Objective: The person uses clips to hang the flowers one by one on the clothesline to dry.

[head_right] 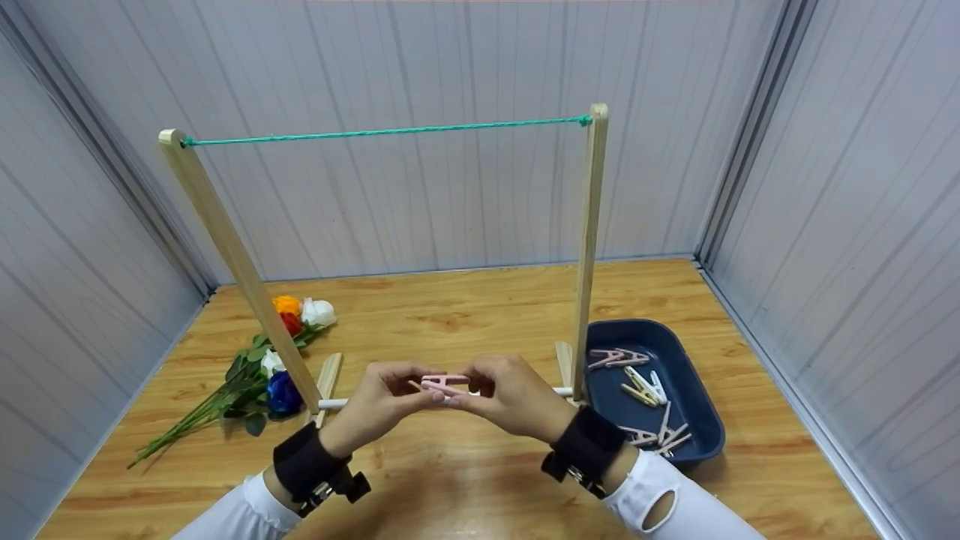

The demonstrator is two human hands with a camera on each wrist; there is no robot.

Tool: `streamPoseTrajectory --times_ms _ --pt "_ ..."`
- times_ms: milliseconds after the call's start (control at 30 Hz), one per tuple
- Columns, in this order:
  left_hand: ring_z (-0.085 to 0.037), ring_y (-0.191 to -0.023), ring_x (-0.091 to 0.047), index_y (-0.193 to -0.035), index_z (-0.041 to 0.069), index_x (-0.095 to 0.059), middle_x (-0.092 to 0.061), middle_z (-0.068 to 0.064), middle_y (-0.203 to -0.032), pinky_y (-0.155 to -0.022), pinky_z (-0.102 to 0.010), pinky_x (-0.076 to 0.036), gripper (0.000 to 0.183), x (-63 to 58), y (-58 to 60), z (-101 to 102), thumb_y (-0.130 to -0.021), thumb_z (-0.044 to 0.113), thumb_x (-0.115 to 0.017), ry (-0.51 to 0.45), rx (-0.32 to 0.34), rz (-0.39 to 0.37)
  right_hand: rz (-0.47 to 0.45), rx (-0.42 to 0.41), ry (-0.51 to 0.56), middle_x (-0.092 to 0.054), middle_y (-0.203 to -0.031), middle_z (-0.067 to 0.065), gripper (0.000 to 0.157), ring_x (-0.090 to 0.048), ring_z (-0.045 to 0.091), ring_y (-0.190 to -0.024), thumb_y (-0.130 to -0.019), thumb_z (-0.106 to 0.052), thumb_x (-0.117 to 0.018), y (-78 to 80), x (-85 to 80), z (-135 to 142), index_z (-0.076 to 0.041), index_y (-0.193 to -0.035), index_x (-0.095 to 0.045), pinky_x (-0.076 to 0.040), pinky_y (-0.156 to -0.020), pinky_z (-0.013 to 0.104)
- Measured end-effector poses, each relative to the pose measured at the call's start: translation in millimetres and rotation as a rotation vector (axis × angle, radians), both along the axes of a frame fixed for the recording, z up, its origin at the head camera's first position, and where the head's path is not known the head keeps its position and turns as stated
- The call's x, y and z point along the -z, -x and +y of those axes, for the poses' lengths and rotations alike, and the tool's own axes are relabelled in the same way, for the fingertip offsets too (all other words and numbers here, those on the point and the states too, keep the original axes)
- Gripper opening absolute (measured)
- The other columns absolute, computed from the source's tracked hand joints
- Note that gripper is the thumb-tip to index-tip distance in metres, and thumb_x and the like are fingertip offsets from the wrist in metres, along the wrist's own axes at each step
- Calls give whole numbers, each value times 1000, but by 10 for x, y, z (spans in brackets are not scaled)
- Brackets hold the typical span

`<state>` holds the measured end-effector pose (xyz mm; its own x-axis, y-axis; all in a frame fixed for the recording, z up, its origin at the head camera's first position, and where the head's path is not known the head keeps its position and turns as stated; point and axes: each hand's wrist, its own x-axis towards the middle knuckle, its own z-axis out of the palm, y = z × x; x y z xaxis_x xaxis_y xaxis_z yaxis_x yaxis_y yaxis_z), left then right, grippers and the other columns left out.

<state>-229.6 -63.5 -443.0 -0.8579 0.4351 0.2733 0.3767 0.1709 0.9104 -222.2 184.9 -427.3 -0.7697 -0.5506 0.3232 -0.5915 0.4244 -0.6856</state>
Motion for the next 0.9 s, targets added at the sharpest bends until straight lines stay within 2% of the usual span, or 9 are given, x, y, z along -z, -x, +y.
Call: streamPoseTrajectory --times_ms 167,233,333,433,633,767,900 --pt "-26 -102 -73 -131 -1 -74 -80 -14 -112 -82 -25 -59 40 -20 -20 -48 -97 17 -84 68 -9 48 77 42 4 -73 -85 1 12 -58 1 -75 -101 -19 -80 -2 17 22 -7 -105 -78 -50 -66 23" --pt "-31 -106 -73 -133 -2 -72 -79 -14 -116 -85 -29 -60 41 -26 -25 -88 -98 18 -82 98 -20 91 82 59 0 -72 -84 1 12 -57 1 -74 -101 -18 -80 -3 16 31 -7 -103 -78 -48 -65 22" --pt "-30 -107 -72 -132 -1 -72 -78 -14 -121 -87 -36 -62 38 -42 -28 -170 -101 19 -79 152 -55 184 98 70 -4 -71 -82 0 11 -54 0 -72 -100 -18 -81 1 21 41 -7 -101 -78 -47 -63 21" --pt "-28 -103 -72 -126 2 -73 -77 -13 -118 -86 -39 -62 31 -62 -17 -262 -102 20 -78 188 -119 288 128 69 -4 -68 -79 -1 10 -51 -1 -69 -99 -17 -81 8 35 62 -8 -97 -77 -45 -60 21" --pt "-25 -89 -72 -112 3 -74 -77 -11 -104 -75 -41 -63 17 -139 17 -483 -101 15 -78 157 -283 442 214 71 4 -64 -72 -5 12 -47 -2 -65 -97 -15 -84 33 85 119 -12 -89 -75 -40 -58 19" --pt "-19 -81 -70 -105 2 -73 -75 -9 -94 -68 -37 -61 10 -177 67 -676 -98 8 -77 114 -382 577 236 71 6 -63 -71 -5 13 -45 -3 -65 -95 -13 -85 45 118 162 -12 -87 -74 -39 -57 19" --pt "-11 -69 -60 -94 4 -71 -69 -4 -78 -59 -28 -53 4 -202 142 -916 -96 1 -73 75 -497 736 245 39 1 -66 -73 -3 12 -47 -5 -65 -95 -11 -84 49 147 206 -10 -88 -74 -42 -55 18"
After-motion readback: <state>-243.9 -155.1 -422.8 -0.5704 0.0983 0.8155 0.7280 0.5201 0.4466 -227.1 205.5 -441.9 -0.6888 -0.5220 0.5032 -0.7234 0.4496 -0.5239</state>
